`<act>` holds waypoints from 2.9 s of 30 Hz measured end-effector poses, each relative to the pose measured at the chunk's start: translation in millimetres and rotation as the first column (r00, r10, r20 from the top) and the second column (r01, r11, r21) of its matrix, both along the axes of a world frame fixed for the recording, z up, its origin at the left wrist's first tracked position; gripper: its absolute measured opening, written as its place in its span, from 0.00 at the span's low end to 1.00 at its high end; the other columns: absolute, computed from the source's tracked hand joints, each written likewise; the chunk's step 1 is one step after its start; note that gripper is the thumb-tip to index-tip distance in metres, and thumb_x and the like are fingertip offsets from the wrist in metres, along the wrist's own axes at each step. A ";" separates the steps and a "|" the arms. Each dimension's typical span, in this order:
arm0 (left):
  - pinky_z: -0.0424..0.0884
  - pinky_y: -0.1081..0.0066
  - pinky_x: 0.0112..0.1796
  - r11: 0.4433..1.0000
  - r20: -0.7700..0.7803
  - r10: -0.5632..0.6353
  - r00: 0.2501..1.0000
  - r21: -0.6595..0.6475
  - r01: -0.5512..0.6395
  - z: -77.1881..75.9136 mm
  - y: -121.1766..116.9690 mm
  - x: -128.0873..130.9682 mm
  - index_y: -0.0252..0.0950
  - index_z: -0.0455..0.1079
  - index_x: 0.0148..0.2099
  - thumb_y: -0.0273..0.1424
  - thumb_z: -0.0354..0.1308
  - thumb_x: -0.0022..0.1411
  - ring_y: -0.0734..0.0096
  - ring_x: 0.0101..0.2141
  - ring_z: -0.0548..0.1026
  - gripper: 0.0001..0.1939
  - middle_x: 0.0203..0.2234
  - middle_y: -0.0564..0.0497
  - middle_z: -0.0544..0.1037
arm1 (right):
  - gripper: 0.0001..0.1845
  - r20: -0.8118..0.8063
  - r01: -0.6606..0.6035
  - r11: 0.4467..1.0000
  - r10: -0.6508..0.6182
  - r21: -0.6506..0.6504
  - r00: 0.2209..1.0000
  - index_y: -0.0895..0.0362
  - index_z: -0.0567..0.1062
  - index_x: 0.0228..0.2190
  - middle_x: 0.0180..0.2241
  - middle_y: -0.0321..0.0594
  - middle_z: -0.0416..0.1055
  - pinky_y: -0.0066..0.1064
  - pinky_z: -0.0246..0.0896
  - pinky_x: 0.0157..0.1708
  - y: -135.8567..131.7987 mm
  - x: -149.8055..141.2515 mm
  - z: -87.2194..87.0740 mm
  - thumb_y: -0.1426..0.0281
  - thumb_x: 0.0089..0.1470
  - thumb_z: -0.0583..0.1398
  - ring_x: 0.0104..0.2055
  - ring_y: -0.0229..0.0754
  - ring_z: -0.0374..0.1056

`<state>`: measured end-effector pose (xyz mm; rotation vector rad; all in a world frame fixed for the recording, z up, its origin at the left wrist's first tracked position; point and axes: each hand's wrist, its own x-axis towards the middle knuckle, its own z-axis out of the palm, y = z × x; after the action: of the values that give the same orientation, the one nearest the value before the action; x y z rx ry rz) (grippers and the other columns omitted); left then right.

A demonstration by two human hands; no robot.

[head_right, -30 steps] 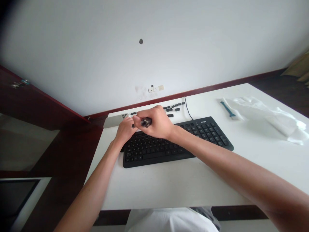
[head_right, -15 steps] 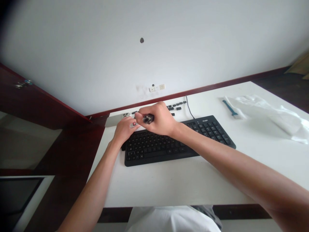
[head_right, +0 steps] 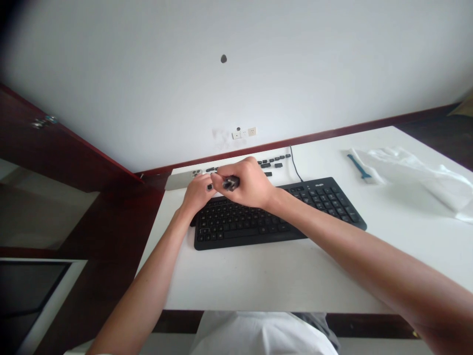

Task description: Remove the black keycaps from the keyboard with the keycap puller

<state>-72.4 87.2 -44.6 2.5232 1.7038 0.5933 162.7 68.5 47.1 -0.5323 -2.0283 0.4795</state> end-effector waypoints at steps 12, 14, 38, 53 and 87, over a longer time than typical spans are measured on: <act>0.68 0.59 0.51 1.000 -0.054 -0.027 0.998 -0.009 0.027 4.9 -2.4 -5.2 0.39 0.81 0.40 0.28 0.61 0.69 0.59 0.41 0.75 0.07 0.37 0.48 0.80 | 0.24 0.010 -0.004 1.000 0.004 -0.001 1.000 0.53 0.50 0.19 0.19 0.29 0.44 0.32 0.41 0.24 -1.5 1.0 2.5 0.71 0.61 0.57 0.25 0.35 0.39; 0.68 0.59 0.51 1.000 -0.060 -0.026 0.998 -0.007 0.025 5.7 -3.2 -7.2 0.39 0.81 0.40 0.27 0.61 0.69 0.58 0.42 0.75 0.07 0.37 0.48 0.80 | 0.24 0.019 -0.001 1.000 0.001 -0.011 1.000 0.53 0.50 0.19 0.19 0.29 0.44 0.32 0.41 0.23 -1.6 1.6 4.2 0.71 0.60 0.57 0.24 0.35 0.39; 0.70 0.63 0.47 0.997 -0.006 0.069 0.998 -0.018 -0.069 7.0 -7.7 -23.0 0.42 0.80 0.43 0.32 0.65 0.67 0.59 0.43 0.77 0.04 0.41 0.51 0.82 | 0.23 0.025 0.007 1.000 -0.006 -0.019 1.000 0.54 0.52 0.18 0.18 0.30 0.45 0.32 0.41 0.23 -1.9 3.3 7.5 0.70 0.61 0.56 0.24 0.35 0.39; 0.70 0.65 0.41 0.987 0.070 0.142 0.987 -0.086 -0.136 3.2 -7.6 -27.1 0.42 0.79 0.42 0.29 0.65 0.64 0.63 0.36 0.77 0.04 0.40 0.53 0.85 | 0.24 -0.014 -0.030 0.995 0.029 -0.091 0.999 0.54 0.53 0.18 0.19 0.30 0.46 0.32 0.41 0.24 -2.5 2.4 7.6 0.69 0.60 0.58 0.24 0.34 0.40; 0.69 0.71 0.34 0.921 0.628 -0.021 0.778 -0.291 0.260 26.5 -37.3 19.3 0.37 0.81 0.43 0.46 0.66 0.65 0.69 0.32 0.76 0.17 0.35 0.49 0.83 | 0.25 -0.679 -0.620 0.279 -0.287 -0.734 0.676 0.52 0.48 0.19 0.16 0.26 0.39 0.31 0.43 0.21 21.5 -17.3 -27.2 0.71 0.59 0.57 0.20 0.34 0.37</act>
<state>-53.1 49.9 -18.1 1.8766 1.2237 0.8707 145.4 90.0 20.0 -0.6248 -0.7466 1.8519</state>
